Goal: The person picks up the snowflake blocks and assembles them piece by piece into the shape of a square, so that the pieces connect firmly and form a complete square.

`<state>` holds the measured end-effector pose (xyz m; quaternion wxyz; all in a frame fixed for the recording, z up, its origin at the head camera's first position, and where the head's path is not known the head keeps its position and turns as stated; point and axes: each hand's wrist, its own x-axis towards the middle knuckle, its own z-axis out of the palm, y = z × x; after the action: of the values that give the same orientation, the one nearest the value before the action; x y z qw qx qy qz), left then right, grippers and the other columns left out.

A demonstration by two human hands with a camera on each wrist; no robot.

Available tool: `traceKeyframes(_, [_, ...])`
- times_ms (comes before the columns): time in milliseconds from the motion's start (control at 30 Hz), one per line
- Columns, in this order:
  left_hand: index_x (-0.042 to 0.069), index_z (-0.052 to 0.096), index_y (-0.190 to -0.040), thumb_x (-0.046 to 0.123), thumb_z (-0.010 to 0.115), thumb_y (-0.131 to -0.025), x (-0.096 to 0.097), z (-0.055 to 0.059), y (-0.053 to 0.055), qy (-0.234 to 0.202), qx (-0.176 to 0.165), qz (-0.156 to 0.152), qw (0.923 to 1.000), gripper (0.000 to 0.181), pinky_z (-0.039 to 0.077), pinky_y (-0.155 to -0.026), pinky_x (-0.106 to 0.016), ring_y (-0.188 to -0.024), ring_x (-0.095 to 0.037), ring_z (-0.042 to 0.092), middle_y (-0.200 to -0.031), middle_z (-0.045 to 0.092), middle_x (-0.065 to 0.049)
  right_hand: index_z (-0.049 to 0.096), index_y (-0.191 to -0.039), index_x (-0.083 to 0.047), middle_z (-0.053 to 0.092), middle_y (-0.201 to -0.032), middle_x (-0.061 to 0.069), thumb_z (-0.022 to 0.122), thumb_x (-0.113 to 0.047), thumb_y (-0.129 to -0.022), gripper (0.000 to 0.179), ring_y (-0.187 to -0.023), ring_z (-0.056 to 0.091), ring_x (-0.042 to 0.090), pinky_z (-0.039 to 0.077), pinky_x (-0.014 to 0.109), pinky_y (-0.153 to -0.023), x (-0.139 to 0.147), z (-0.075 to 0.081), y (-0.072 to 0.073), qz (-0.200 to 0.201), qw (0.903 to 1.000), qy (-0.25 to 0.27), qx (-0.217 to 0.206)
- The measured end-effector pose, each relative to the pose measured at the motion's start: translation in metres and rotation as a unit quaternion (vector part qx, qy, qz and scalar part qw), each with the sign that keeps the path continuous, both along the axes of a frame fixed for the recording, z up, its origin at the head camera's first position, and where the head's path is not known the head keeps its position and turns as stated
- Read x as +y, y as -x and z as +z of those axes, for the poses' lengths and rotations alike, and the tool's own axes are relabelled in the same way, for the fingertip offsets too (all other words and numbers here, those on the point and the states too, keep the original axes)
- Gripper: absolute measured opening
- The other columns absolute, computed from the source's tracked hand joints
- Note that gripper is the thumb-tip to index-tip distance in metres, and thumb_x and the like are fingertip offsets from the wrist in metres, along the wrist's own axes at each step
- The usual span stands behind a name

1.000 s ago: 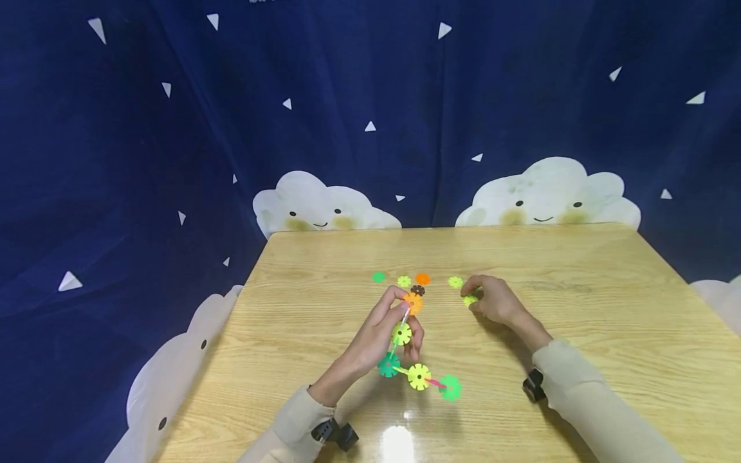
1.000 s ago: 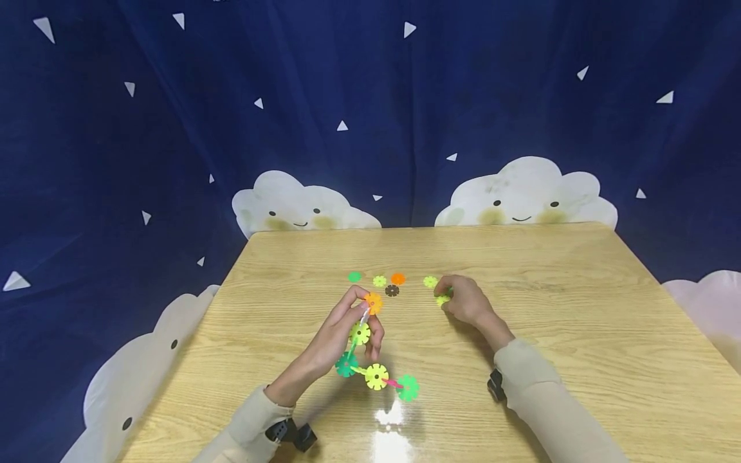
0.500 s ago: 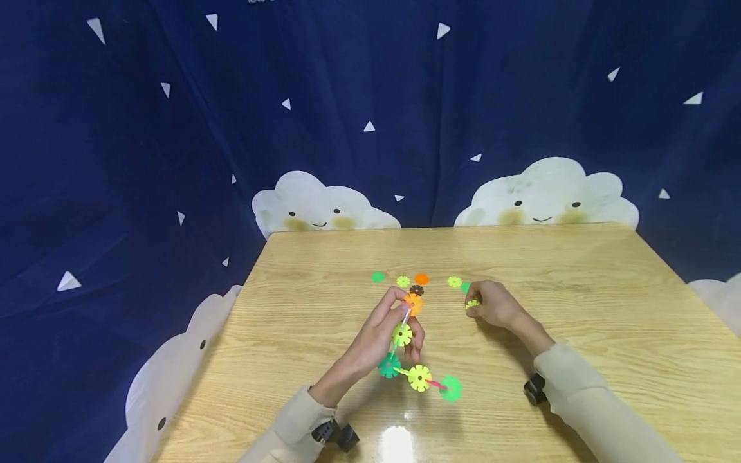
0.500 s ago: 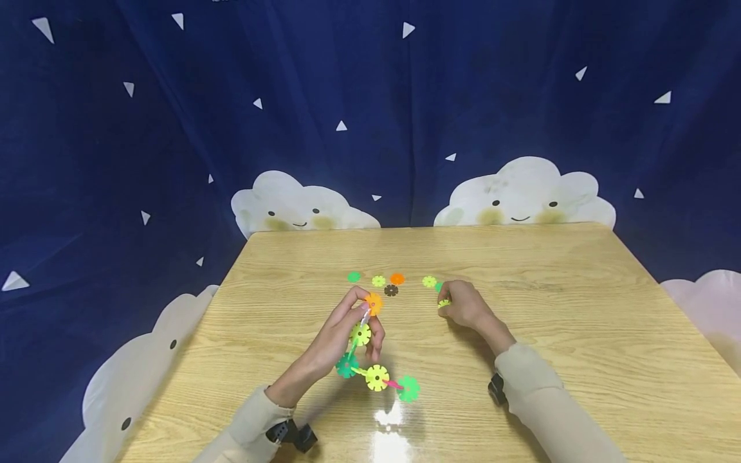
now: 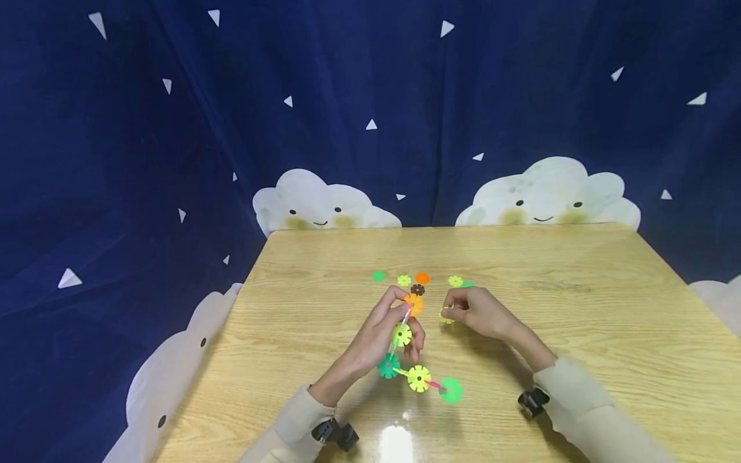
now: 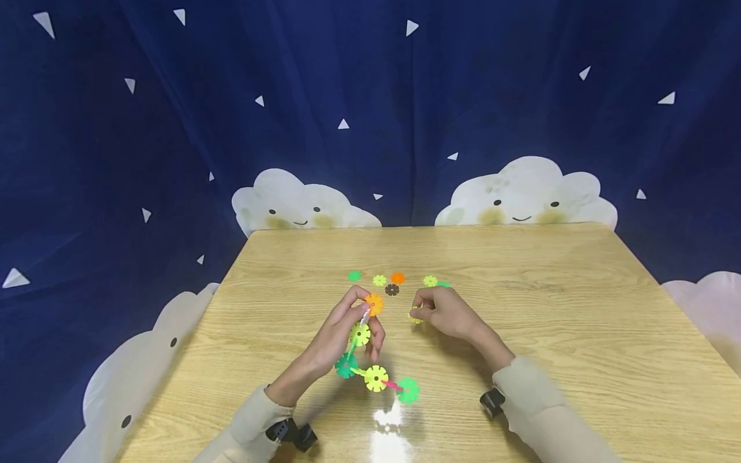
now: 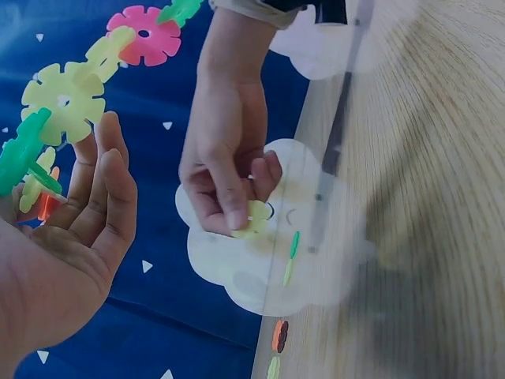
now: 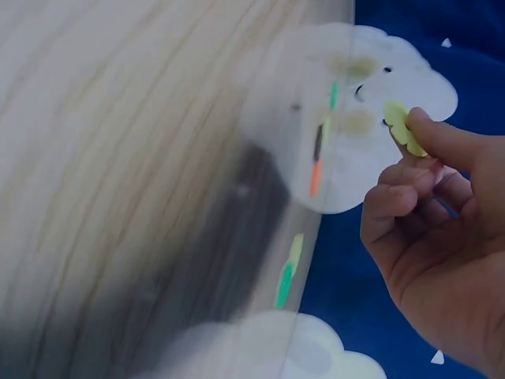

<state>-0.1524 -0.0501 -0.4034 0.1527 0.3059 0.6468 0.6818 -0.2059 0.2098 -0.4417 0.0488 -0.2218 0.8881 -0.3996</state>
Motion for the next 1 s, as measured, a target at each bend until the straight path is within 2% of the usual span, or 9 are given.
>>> traceKeyframes(133, [0.006, 0.039, -0.118, 0.027, 0.022, -0.116, 0.000, 0.000, 0.000, 0.003, -0.004, 0.000, 1.0000, 0.027, 0.055, -0.058, -0.032, -0.056, -0.043, 0.062, -0.074, 0.066, -0.017, 0.071, -0.089, -0.013, 0.053, -0.070, -0.004, 0.073, -0.017, -0.098, 0.010, -0.061, 0.046, 0.010, 0.037, 0.024, -0.055, -0.009, 0.008, -0.008, 0.020, 0.9994, 0.029, 0.002])
traceKeyframes(233, [0.007, 0.039, -0.118, 0.026, 0.023, -0.115, 0.000, 0.000, 0.000, 0.002, -0.008, 0.001, 1.0000, 0.025, 0.054, -0.057, -0.031, -0.056, -0.047, 0.061, -0.074, 0.066, -0.015, 0.072, -0.090, -0.014, 0.054, -0.070, -0.003, 0.071, -0.019, -0.100, 0.010, -0.061, 0.047, 0.010, 0.038, 0.023, -0.055, -0.013, 0.014, -0.014, 0.022, 0.9986, 0.047, -0.009])
traceKeyframes(300, [0.007, 0.039, -0.117, 0.024, 0.023, -0.115, 0.000, 0.000, 0.000, 0.000, -0.012, 0.004, 0.9999, 0.023, 0.054, -0.057, -0.031, -0.055, -0.044, 0.062, -0.073, 0.067, -0.015, 0.071, -0.092, -0.014, 0.053, -0.068, -0.002, 0.070, -0.019, -0.101, 0.011, -0.058, 0.046, 0.010, 0.038, 0.024, -0.054, -0.015, 0.019, -0.018, 0.018, 0.9976, 0.063, -0.024])
traceKeyframes(467, [0.009, 0.038, -0.114, 0.019, 0.023, -0.112, 0.001, 0.001, 0.000, -0.012, -0.031, 0.017, 0.9993, 0.019, 0.055, -0.056, -0.031, -0.051, -0.026, 0.063, -0.071, 0.068, -0.013, 0.070, -0.097, -0.012, 0.052, -0.065, 0.005, 0.067, -0.021, -0.103, 0.011, -0.054, 0.050, 0.016, 0.043, 0.029, -0.050, -0.019, 0.036, -0.028, 0.013, 0.9910, 0.122, -0.053])
traceKeyframes(633, [0.011, 0.037, -0.111, 0.018, 0.024, -0.111, 0.001, 0.001, 0.000, -0.022, -0.057, 0.030, 0.9977, 0.015, 0.055, -0.056, -0.032, -0.052, -0.021, 0.064, -0.070, 0.068, -0.011, 0.069, -0.100, -0.008, 0.060, -0.071, 0.010, 0.066, -0.018, -0.104, 0.011, -0.056, 0.058, 0.027, 0.051, 0.033, -0.052, -0.020, 0.047, -0.037, 0.019, 0.9846, 0.170, -0.037])
traceKeyframes(867, [0.011, 0.036, -0.111, 0.020, 0.024, -0.110, 0.003, 0.001, 0.001, -0.019, -0.064, 0.043, 0.9968, 0.015, 0.056, -0.054, -0.033, -0.049, -0.022, 0.063, -0.069, 0.068, -0.011, 0.069, -0.103, -0.005, 0.070, -0.080, 0.008, 0.067, -0.014, -0.103, 0.009, -0.059, 0.062, 0.034, 0.056, 0.034, -0.055, -0.024, 0.054, -0.048, 0.017, 0.9793, 0.201, -0.003])
traceKeyframes(1000, [0.010, 0.037, -0.111, 0.020, 0.024, -0.111, 0.003, 0.002, 0.001, -0.014, -0.059, 0.051, 0.9968, 0.017, 0.056, -0.053, -0.033, -0.048, -0.023, 0.062, -0.068, 0.069, -0.012, 0.070, -0.104, -0.003, 0.072, -0.082, 0.009, 0.069, -0.013, -0.102, 0.010, -0.058, 0.063, 0.031, 0.057, 0.035, -0.056, -0.027, 0.057, -0.054, 0.016, 0.9778, 0.208, 0.018])
